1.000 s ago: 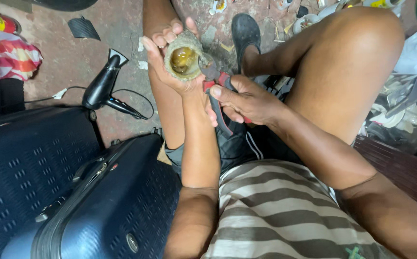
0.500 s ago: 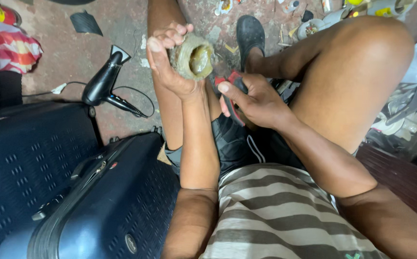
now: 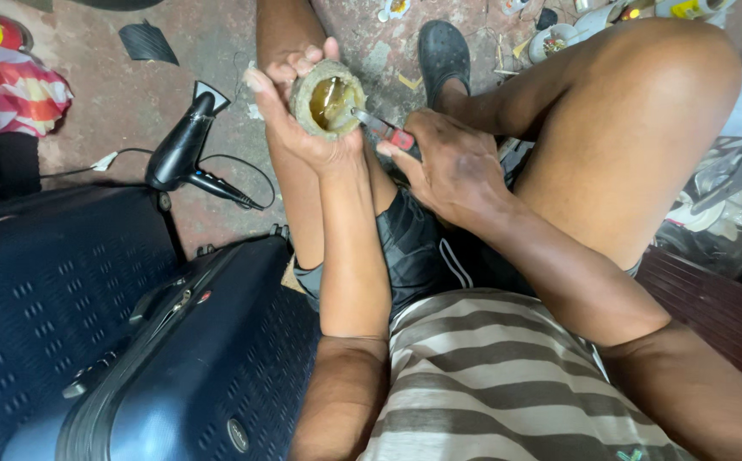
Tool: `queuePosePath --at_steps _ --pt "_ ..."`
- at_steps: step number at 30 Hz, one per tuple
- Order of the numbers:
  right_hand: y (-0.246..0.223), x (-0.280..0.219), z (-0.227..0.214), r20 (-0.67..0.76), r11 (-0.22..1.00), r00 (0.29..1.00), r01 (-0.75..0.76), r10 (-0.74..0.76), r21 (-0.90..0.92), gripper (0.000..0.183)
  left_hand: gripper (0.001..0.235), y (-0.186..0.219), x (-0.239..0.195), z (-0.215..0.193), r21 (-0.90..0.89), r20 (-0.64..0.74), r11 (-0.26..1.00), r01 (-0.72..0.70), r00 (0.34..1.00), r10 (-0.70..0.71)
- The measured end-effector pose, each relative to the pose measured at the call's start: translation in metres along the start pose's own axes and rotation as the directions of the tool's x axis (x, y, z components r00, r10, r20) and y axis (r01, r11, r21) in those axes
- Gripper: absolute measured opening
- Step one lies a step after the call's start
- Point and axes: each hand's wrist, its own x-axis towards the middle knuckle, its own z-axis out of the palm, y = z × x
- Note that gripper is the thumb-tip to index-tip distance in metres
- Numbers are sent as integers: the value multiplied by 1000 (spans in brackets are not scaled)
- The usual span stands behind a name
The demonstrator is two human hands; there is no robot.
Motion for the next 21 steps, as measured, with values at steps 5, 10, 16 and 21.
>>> queuePosePath --at_steps 5,10,16,21 --pt "-10 -4 -15 601 655 780 -363 -176 663 33 43 1 7 -16 -152 30 980 127 992 -124" --pt "-25 -3 -10 716 552 698 -608 27 571 37 47 4 9 -15 -159 152 975 154 980 -130" --pt "-10 1 -5 687 94 711 -681 -150 726 42 44 1 2 -2 -176 160 976 132 982 -104" --pt "-5 -7 4 639 -187 751 -660 -166 727 46 44 -4 -4 4 -217 223 951 222 959 -173"
